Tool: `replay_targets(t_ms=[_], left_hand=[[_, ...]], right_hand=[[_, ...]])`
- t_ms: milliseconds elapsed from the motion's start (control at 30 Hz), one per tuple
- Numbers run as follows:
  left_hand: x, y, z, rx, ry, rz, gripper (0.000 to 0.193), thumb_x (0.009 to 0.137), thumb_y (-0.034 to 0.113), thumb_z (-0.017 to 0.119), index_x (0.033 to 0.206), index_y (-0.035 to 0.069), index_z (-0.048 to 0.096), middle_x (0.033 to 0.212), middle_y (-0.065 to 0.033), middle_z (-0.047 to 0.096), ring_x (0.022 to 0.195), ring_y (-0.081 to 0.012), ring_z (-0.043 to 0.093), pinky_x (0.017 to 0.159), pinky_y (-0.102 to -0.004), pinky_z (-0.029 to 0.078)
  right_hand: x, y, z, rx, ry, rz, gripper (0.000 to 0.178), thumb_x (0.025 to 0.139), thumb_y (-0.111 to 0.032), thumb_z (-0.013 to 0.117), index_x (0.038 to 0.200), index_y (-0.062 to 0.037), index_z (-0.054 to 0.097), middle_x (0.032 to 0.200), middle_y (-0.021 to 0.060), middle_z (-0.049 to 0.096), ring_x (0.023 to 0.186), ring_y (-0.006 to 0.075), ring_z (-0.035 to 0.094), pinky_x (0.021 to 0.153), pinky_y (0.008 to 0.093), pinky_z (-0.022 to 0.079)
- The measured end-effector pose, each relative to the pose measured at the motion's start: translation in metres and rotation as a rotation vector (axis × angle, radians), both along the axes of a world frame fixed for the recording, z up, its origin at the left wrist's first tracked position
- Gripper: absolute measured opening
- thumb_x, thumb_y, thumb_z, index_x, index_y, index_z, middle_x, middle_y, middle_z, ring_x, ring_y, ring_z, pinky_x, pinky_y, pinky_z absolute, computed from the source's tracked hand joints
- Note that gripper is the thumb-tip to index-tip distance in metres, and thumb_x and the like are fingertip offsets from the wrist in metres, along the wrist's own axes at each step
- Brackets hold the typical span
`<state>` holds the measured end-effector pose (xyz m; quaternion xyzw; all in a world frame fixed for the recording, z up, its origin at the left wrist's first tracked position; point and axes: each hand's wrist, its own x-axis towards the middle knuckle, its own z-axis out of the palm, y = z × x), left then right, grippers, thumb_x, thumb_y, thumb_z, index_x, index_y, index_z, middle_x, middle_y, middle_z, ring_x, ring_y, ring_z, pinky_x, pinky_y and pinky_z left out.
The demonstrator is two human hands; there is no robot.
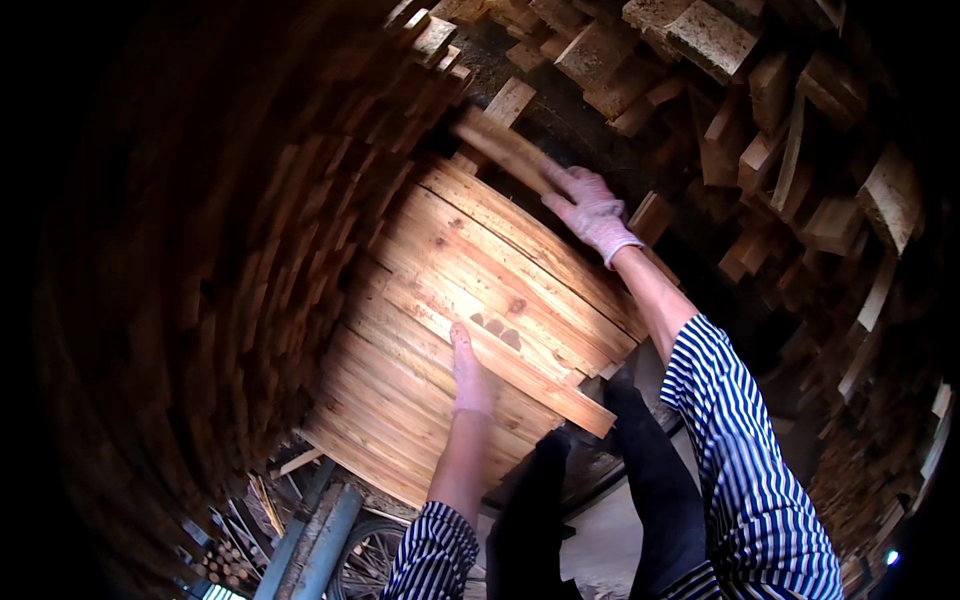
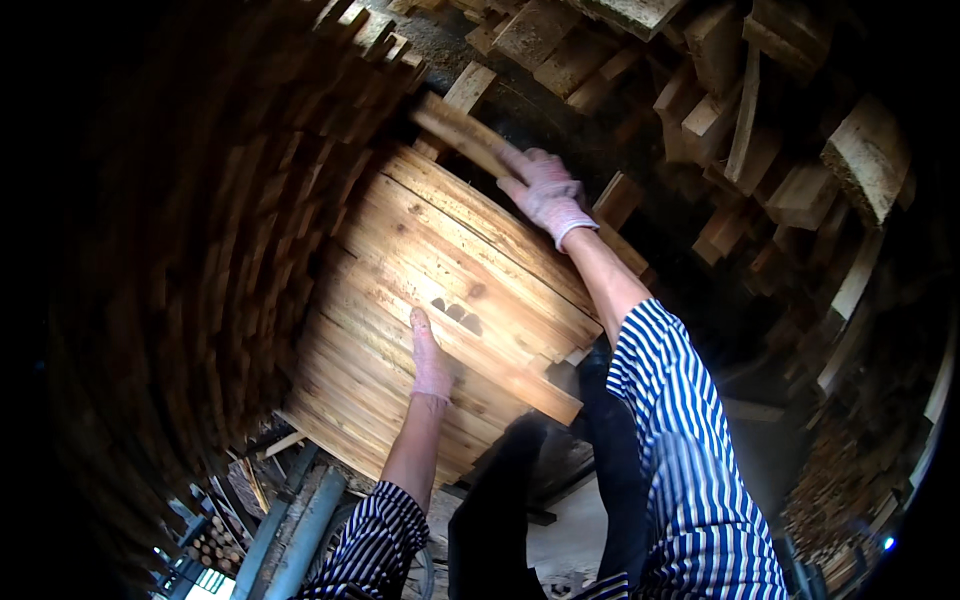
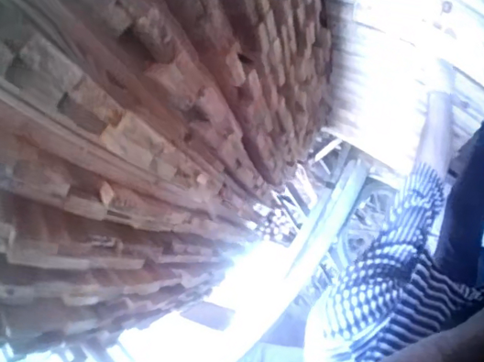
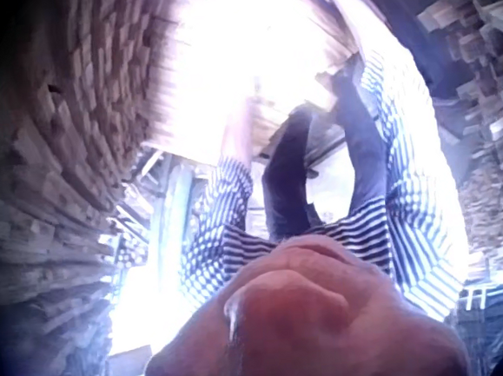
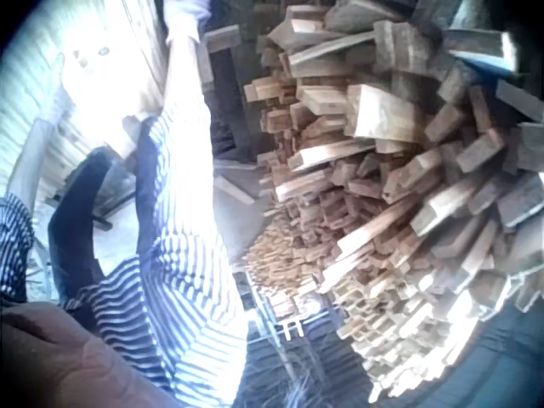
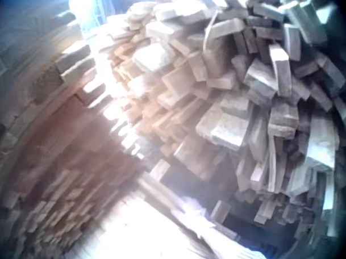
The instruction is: The person stacks wooden planks from a large pile onto a wooden pallet. They pick up planks one by one or in small groups, align them, and place them on the pallet to build a neat stack.
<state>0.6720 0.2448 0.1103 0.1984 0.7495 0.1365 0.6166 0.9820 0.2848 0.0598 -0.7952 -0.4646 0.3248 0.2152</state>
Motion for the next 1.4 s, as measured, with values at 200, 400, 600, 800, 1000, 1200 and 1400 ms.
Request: replay_targets(t_ms=[200,400,600,800,1000,1200,1400], left_hand=[[0.011,0.002,0.020,-0.095,0.030,-0.038,0.090,0.098,0.077,0.040,0.163,0.016,0.028,0.159,-0.0153,0.042,0.143,-0.0320,0.041,0.120,-0.0469,0.034],[0.070,0.026,0.061,-0.107,-0.461,0.185,0.104,0.093,0.085,0.036,0.163,0.009,0.022,0.156,-0.0188,0.043,0.147,-0.0291,0.036,0.122,-0.0436,0.031],[0.067,0.036,0.021,0.152,0.005,-0.947,0.142,0.069,0.088,0.065,0.164,0.002,0.003,0.166,-0.0332,0.008,0.156,-0.0458,0.010,0.125,-0.0571,0.022],[0.055,0.032,-0.005,0.205,0.596,-1.782,0.150,0.066,0.066,0.087,0.162,-0.004,-0.004,0.163,-0.0425,-0.002,0.152,-0.0579,-0.010,0.122,-0.0674,-0.002],[0.054,0.026,-0.004,0.249,0.663,-1.686,0.144,0.059,0.048,0.097,0.160,-0.004,0.009,0.161,-0.0422,0.011,0.150,-0.0614,0.006,0.120,-0.0716,0.009],[0.094,0.042,0.025,0.172,0.543,-1.841,0.146,0.066,0.055,0.092,0.161,-0.007,0.000,0.163,-0.0409,0.002,0.152,-0.0568,-0.001,0.123,-0.0632,0.008],[0.063,0.106,0.101,0.196,0.313,-1.410,0.094,0.087,0.049,0.078,0.155,-0.004,0.040,0.154,-0.0249,0.049,0.146,-0.0341,0.044,0.120,-0.0375,0.036]], right_hand=[[-0.046,-0.003,0.009,-0.169,0.012,0.103,0.056,0.101,-0.023,0.058,0.156,-0.0232,0.043,0.158,0.0187,0.040,0.145,0.0345,0.040,0.117,0.0499,0.039],[-0.080,-0.059,0.107,-0.149,0.177,0.284,0.077,0.097,-0.074,0.040,0.157,-0.0247,0.041,0.156,0.0288,0.038,0.142,0.0447,0.042,0.115,0.0540,0.040],[-0.028,-0.069,0.074,-0.077,0.546,-0.012,0.057,0.104,-0.057,0.049,0.156,-0.0344,0.043,0.150,0.0122,0.057,0.124,0.0234,0.064,0.108,0.0319,0.051],[0.062,-0.017,-0.048,-0.078,0.381,-0.123,0.047,0.109,-0.036,0.049,0.155,-0.0311,0.044,0.127,0.0083,0.068,0.084,0.0130,0.067,0.065,0.0211,0.053],[0.032,-0.001,-0.014,-0.327,0.098,0.083,0.052,0.109,-0.037,0.042,0.160,-0.0412,0.032,0.135,0.0145,0.060,0.114,0.0347,0.064,0.103,0.0408,0.052],[0.027,-0.020,-0.005,-0.250,-0.163,-0.371,0.053,0.108,-0.039,0.040,0.161,-0.0365,0.032,0.168,0.0132,0.029,0.153,0.0388,0.030,0.125,0.0534,0.021],[-0.099,-0.171,0.147,-0.249,0.142,-0.299,0.077,0.095,-0.030,0.065,0.162,-0.0254,0.027,0.160,0.0233,0.034,0.139,0.0470,0.044,0.111,0.0508,0.045]])
